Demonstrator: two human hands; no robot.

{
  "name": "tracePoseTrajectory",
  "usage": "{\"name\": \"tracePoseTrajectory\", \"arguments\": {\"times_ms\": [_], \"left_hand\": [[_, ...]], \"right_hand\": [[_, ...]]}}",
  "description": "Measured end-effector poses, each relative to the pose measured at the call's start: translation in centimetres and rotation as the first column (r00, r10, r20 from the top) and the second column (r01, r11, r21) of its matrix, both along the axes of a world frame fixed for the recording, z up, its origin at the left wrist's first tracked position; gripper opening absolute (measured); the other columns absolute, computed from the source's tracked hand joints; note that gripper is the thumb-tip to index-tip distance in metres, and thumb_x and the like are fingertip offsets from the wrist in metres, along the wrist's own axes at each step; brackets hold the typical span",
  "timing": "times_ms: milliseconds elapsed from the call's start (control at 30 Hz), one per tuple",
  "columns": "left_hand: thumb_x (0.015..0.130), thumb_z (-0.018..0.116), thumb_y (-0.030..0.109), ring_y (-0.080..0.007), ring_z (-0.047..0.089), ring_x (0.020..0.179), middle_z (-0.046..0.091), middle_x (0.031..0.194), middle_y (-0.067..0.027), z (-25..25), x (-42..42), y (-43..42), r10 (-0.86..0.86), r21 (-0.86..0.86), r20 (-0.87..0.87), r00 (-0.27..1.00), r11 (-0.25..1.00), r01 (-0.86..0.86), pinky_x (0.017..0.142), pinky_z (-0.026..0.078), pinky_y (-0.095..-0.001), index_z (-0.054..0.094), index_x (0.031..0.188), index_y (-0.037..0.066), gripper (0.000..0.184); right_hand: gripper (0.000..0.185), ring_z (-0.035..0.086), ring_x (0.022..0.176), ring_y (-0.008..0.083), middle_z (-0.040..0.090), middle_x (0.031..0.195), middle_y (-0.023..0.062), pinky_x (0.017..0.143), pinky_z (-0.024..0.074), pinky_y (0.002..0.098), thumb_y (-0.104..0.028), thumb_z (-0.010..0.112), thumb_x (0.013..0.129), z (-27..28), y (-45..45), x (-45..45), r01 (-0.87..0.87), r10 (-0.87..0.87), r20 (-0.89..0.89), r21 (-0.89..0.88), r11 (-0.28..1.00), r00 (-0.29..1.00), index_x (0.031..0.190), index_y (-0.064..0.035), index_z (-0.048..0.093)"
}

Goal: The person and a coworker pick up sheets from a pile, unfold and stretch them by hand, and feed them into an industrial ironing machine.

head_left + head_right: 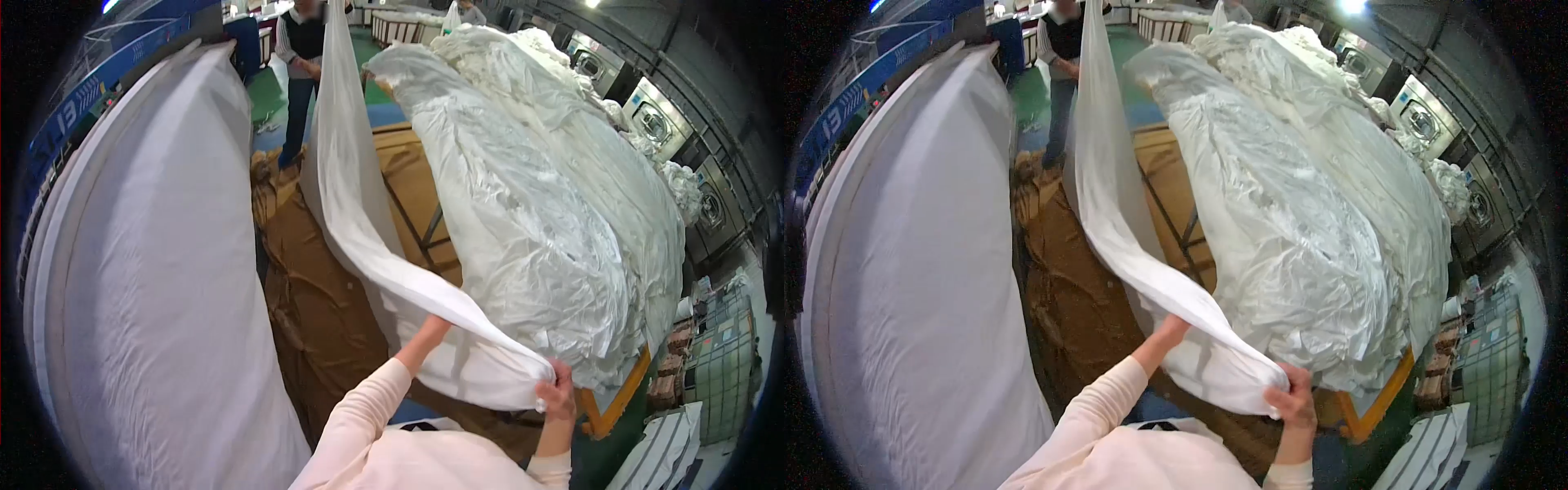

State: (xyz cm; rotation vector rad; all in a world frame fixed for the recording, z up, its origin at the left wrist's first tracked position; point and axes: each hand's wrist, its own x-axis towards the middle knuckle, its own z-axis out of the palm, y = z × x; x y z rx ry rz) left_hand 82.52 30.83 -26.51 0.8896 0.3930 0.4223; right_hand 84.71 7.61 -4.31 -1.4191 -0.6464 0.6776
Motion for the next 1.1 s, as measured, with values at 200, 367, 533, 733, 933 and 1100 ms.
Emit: {"name": "tracePoseTrajectory", "arguments": {"times_ms": [200,367,533,733,933,1100], "left_hand": [[0.074,0.059,0.016,-0.0331,0.060,0.082,0.064,0.090,-0.0113,5.7,3.4,4.7,-0.027,0.970,-0.161,0.987,0.182,0.163,0.074,0.046,-0.0435,0.066,0.087,0.009,0.017],[0.073,0.062,0.025,-0.0341,0.062,0.076,0.064,0.081,-0.0161,13.2,3.2,4.8,-0.386,0.801,-0.596,0.704,-0.339,0.493,0.069,0.048,-0.0443,0.066,0.086,0.006,0.023],[0.077,0.062,0.030,-0.0347,0.062,0.075,0.062,0.076,-0.0152,18.3,-1.7,25.1,0.109,0.656,-0.740,0.664,-0.100,0.748,0.063,0.049,-0.0448,0.063,0.075,0.005,0.025],[0.077,0.067,0.014,-0.0299,0.059,0.074,0.062,0.077,-0.0127,24.0,-8.3,51.1,0.665,0.959,0.223,0.713,-0.281,-0.038,0.065,0.047,-0.0393,0.060,0.079,0.004,0.012],[0.068,0.076,0.021,-0.0332,0.048,0.108,0.054,0.112,-0.0167,29.1,-8.5,66.3,0.786,0.842,0.392,0.478,-0.516,0.158,0.088,0.040,-0.0387,0.052,0.114,0.001,0.056],[0.051,0.085,0.031,-0.0359,0.036,0.123,0.037,0.132,-0.0217,31.3,-4.3,72.9,0.708,0.738,0.352,0.613,-0.613,0.284,0.103,0.029,-0.0426,0.022,0.138,-0.002,0.112]], "right_hand": [[0.069,0.051,0.111,0.0200,0.046,0.131,0.0135,0.092,0.0416,0.0317,-0.004,0.067,0.074,-20.6,0.6,7.3,0.193,-0.165,0.105,-0.382,0.904,0.981,0.136,-0.0032,0.036],[0.058,0.052,0.110,0.0223,0.048,0.130,0.0127,0.090,0.0425,0.0335,-0.005,0.059,0.080,-21.9,17.7,3.2,0.141,-0.183,-0.603,-0.116,0.983,0.776,0.134,-0.0038,0.039],[0.054,0.053,0.108,0.0230,0.049,0.128,0.0131,0.087,0.0435,0.0344,-0.008,0.058,0.081,-21.4,30.3,9.0,0.173,-0.140,-0.616,-0.007,0.985,0.775,0.132,-0.0035,0.041],[0.049,0.055,0.105,0.0238,0.050,0.126,0.0136,0.085,0.0446,0.0354,-0.012,0.057,0.083,-24.0,39.1,15.1,0.249,-0.175,-0.621,0.034,0.968,0.764,0.129,-0.0030,0.044],[0.037,0.058,0.094,0.0245,0.059,0.109,0.0128,0.077,0.0463,0.0362,-0.018,0.055,0.085,-29.0,44.4,11.2,0.567,-0.623,0.027,-0.449,0.691,0.781,0.116,0.0008,0.053],[0.035,0.058,0.080,0.0236,0.061,0.089,0.0090,0.068,0.0469,0.0365,-0.026,0.054,0.089,-37.9,52.1,11.0,0.183,-0.331,-0.214,-0.513,0.839,0.919,0.107,0.0029,0.058]]}}
